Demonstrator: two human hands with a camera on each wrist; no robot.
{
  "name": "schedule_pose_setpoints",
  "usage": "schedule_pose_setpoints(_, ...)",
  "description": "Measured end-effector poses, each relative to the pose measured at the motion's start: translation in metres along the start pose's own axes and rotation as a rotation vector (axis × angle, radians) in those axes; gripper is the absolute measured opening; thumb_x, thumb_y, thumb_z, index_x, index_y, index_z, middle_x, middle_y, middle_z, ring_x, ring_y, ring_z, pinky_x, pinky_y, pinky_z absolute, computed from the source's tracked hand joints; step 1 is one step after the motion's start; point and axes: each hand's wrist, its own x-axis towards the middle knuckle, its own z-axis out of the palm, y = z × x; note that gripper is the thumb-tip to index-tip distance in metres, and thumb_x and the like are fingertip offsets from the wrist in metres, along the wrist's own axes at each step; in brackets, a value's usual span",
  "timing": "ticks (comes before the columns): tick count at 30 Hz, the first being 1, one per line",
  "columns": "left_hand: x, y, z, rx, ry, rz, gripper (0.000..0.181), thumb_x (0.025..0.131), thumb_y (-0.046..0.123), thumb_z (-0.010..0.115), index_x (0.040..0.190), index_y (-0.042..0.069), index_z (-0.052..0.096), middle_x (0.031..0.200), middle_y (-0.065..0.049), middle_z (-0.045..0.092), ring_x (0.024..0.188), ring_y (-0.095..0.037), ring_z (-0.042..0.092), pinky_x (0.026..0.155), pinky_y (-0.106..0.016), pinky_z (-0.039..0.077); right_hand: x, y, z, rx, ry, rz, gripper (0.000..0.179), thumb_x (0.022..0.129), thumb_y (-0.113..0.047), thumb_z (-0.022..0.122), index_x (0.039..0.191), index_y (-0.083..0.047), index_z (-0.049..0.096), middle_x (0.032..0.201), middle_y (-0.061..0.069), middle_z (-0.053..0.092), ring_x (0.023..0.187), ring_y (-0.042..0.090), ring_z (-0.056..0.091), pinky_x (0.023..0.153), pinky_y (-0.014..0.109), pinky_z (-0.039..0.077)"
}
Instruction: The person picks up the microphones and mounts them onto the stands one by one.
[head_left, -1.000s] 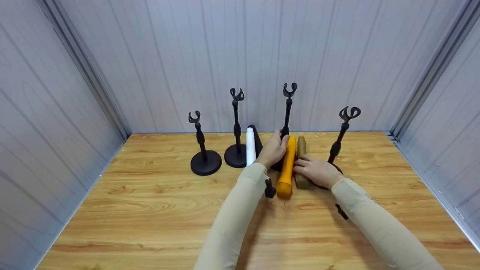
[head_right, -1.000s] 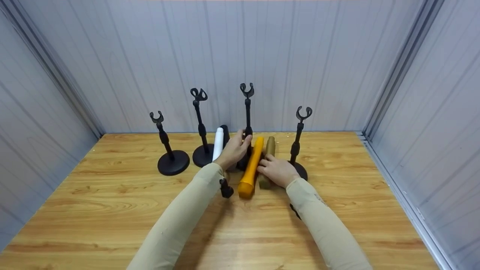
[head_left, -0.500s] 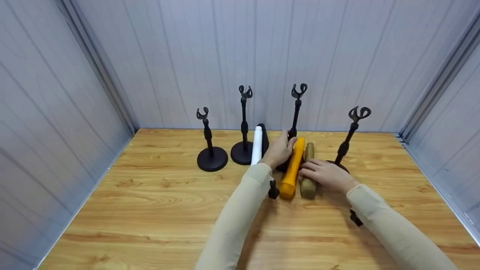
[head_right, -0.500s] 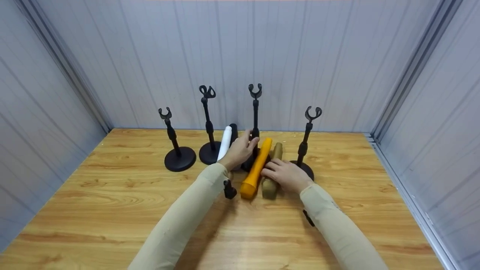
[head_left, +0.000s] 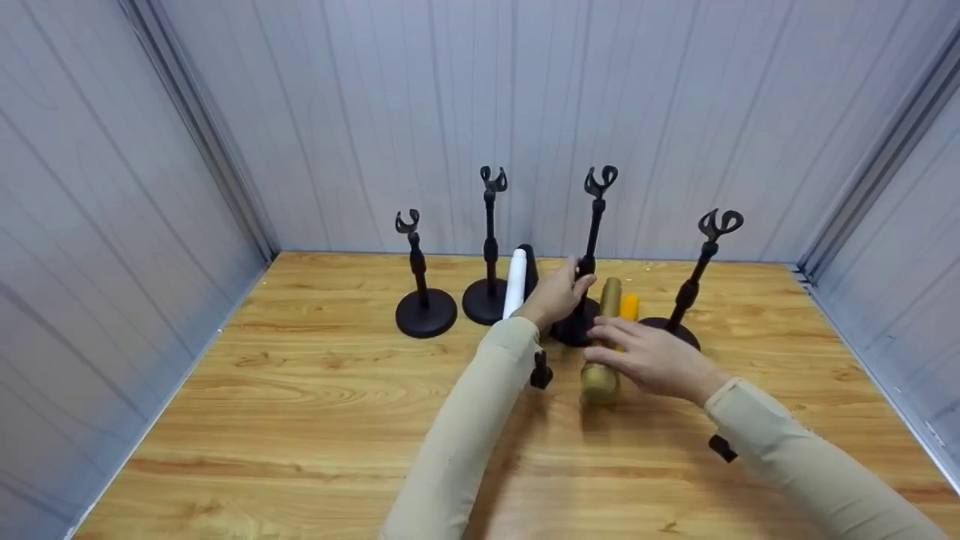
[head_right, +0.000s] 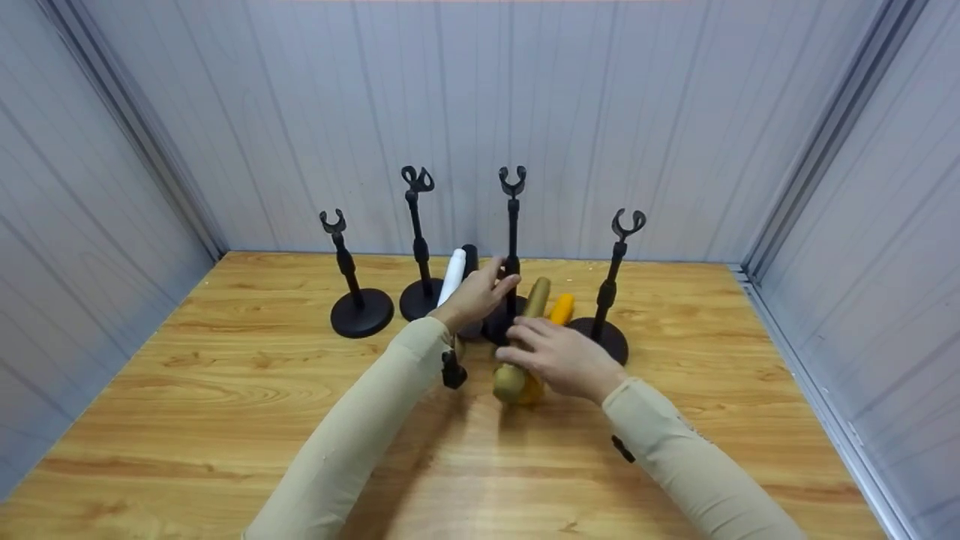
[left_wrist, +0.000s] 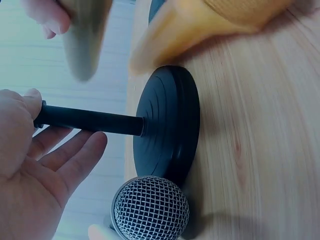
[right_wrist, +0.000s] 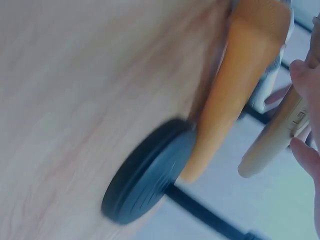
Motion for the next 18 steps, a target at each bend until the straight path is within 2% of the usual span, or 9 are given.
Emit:
schedule_pose_setpoints(5, -0.004, 0.000, 0.000, -0.004, -0.006, 0.014, 0.038, 0.109, 0.034, 0.046, 0.137, 0.009, 0.049, 0.113, -0.009, 0.067, 0.095, -0.020, 0.065, 0.081, -0.030, 0.052, 0.008, -0.019, 0.004, 0.003, -0.031, -0.058, 0.047, 0.113, -0.021, 0.020, 0.127, -0.014, 0.064, 0.125, 0.017, 0.064, 0.120, 0.035, 0.060, 0.086, 0.042, 0.058)
schedule_pose_setpoints(10, -0.012, 0.002, 0.000, -0.007, -0.027, 0.020, 0.046, 0.109, 0.035, 0.047, 0.148, 0.010, 0.044, 0.126, -0.010, 0.066, 0.107, -0.019, 0.066, 0.089, -0.030, 0.053, 0.007, -0.026, 0.005, -0.008, -0.026, -0.065, 0.044, 0.114, -0.025, 0.024, 0.125, -0.014, 0.065, 0.121, 0.015, 0.065, 0.114, 0.031, 0.063, 0.076, 0.037, 0.059)
schedule_pose_setpoints(15, -0.023, 0.005, -0.004, -0.003, -0.043, 0.051, 0.041, 0.109, 0.033, 0.049, 0.141, 0.008, 0.049, 0.122, -0.009, 0.068, 0.102, -0.018, 0.067, 0.085, -0.029, 0.054, 0.002, -0.025, 0.001, -0.017, -0.037, -0.056, 0.046, 0.114, -0.024, 0.021, 0.127, -0.013, 0.064, 0.123, 0.014, 0.064, 0.114, 0.031, 0.063, 0.078, 0.038, 0.059)
schedule_pose_setpoints(18, -0.029, 0.005, -0.007, -0.001, -0.054, 0.074, 0.036, 0.109, 0.032, 0.049, 0.135, 0.007, 0.050, 0.113, -0.007, 0.069, 0.094, -0.017, 0.067, 0.077, -0.027, 0.054, 0.001, -0.024, 0.000, -0.026, -0.037, -0.060, 0.047, 0.114, -0.021, 0.019, 0.128, -0.012, 0.064, 0.124, 0.015, 0.064, 0.114, 0.031, 0.063, 0.079, 0.038, 0.059)
